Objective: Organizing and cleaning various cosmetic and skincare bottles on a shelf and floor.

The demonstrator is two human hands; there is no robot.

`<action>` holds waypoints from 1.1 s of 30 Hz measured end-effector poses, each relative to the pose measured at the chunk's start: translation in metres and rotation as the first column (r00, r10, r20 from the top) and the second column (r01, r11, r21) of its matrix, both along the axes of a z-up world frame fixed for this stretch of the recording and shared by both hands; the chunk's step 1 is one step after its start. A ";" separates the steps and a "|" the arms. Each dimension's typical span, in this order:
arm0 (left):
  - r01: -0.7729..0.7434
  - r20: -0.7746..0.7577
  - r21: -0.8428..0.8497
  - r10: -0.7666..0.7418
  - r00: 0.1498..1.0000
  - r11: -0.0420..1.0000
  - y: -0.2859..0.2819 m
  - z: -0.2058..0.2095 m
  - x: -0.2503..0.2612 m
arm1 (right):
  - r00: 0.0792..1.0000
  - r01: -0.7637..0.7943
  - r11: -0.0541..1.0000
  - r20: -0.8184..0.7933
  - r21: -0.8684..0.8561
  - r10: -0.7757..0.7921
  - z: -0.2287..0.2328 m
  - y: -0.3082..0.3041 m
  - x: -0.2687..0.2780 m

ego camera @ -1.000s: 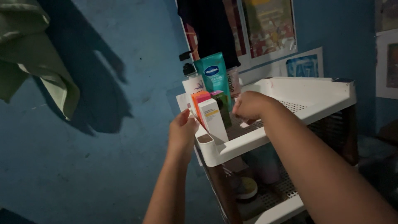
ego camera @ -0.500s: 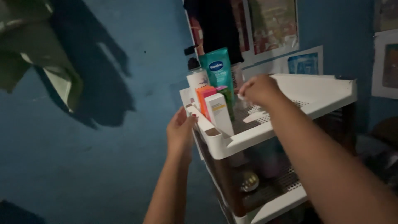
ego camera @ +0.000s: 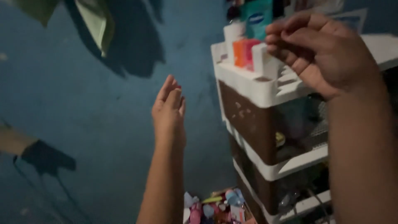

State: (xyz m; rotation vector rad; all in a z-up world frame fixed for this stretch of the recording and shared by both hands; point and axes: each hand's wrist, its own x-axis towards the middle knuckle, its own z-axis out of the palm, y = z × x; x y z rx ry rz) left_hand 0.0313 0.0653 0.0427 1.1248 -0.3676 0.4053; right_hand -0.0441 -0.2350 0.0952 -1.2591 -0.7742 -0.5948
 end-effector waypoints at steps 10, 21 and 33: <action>0.382 -0.033 -0.467 -0.447 0.894 0.797 0.093 -0.145 -0.012 | 0.960 -0.131 0.983 -0.264 -0.127 0.093 -0.141 0.172 0.032; 0.154 -0.247 -0.648 -0.397 0.884 0.746 0.171 -0.289 0.046 | 0.751 -0.098 0.995 -0.658 -0.035 0.051 -0.289 0.200 0.139; 0.006 -0.275 -0.748 -0.319 0.907 0.663 0.206 -0.344 0.081 | 0.580 -0.020 0.992 -0.810 -0.125 -0.091 -0.349 0.178 0.201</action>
